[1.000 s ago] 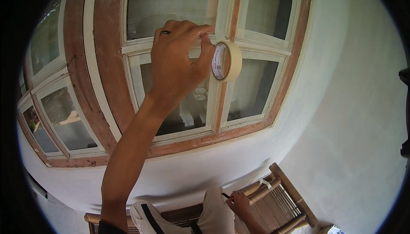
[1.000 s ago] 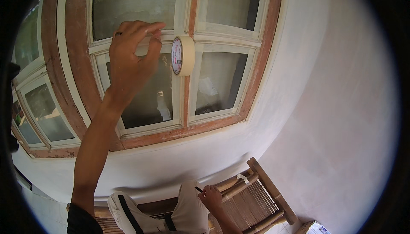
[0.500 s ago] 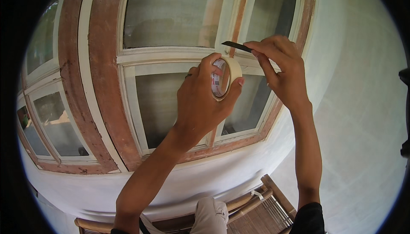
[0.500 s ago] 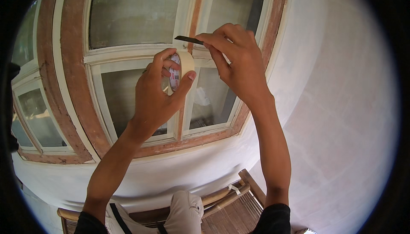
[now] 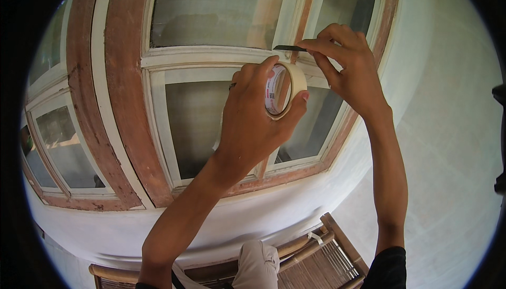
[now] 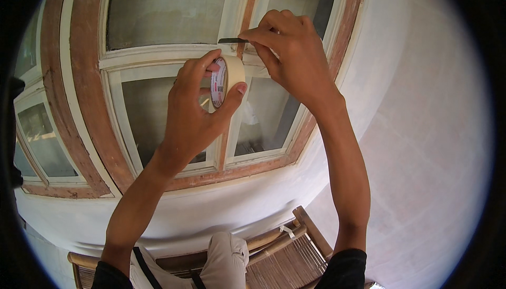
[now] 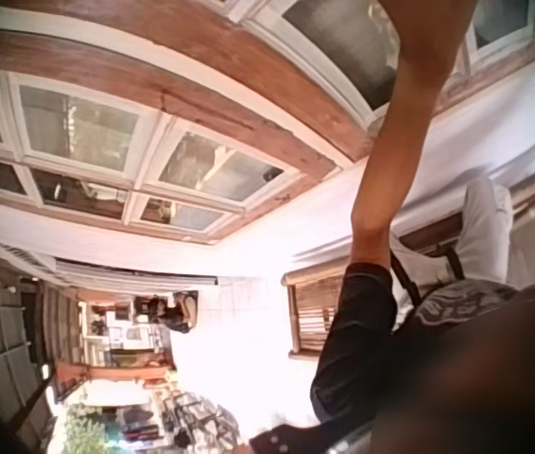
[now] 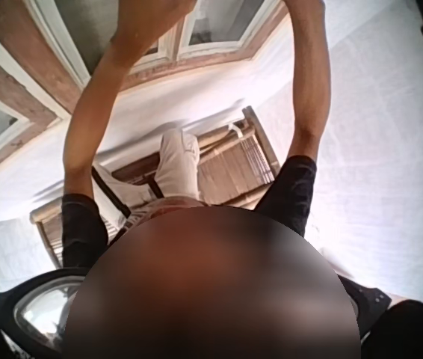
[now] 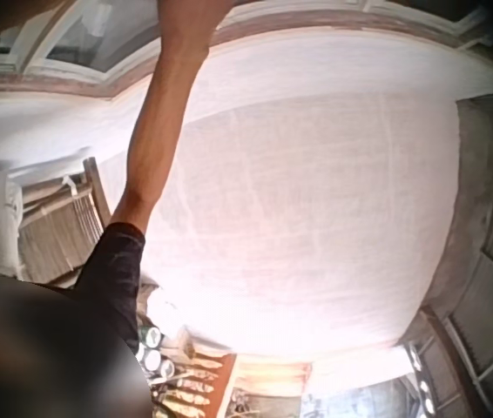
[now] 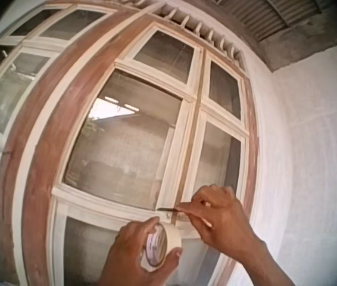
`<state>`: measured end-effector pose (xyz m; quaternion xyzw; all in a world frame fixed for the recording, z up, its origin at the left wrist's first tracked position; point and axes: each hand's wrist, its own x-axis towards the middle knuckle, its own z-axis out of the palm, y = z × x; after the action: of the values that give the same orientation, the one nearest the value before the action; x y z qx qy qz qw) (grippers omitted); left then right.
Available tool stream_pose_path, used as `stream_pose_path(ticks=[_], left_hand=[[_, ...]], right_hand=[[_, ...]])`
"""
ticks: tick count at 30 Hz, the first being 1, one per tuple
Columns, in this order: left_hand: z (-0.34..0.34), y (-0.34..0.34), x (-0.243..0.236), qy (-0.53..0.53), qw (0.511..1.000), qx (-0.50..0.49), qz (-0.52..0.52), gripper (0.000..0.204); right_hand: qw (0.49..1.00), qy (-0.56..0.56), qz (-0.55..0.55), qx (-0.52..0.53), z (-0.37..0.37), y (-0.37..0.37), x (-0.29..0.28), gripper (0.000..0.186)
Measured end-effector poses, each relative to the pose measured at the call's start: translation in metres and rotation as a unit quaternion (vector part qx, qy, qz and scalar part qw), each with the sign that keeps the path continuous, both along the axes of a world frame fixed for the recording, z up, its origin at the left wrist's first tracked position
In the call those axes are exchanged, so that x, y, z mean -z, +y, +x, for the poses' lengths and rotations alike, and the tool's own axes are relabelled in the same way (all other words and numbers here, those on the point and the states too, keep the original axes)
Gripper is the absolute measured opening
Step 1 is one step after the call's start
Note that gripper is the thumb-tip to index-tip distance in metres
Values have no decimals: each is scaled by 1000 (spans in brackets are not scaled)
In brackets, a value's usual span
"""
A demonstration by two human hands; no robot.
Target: The person applies masking tape along the edges of a wooden window frame to protect the glass and adjacent surfaces. They then use sandpaper to smooth the wooden frame around the taped areas.
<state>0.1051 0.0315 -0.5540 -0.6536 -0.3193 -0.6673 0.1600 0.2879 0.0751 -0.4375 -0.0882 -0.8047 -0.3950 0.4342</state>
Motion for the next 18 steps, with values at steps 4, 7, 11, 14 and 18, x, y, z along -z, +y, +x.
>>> stream_pose_path(ticks=[4, 7, 11, 14, 18], left_hand=[[-2, -1, -4, 34, 999, -41, -5, 67], [-4, -2, -7, 47, 997, -63, -17, 71], [-6, -5, -10, 49, 997, -50, -28, 72], [-7, -6, -12, 49, 998, -34, -31, 71], [-9, -8, -13, 61, 996, -44, -53, 69]], right_hand=[[1000, 0, -9, -3, 0, 1, 0, 20], [1000, -7, -11, -6, 0, 1, 1, 19], [1000, -5, -6, -8, -2, 1, 1, 18], [1000, -8, -7, -6, -2, 1, 1, 18], [1000, -12, -5, -3, -1, 1, 2, 16]])
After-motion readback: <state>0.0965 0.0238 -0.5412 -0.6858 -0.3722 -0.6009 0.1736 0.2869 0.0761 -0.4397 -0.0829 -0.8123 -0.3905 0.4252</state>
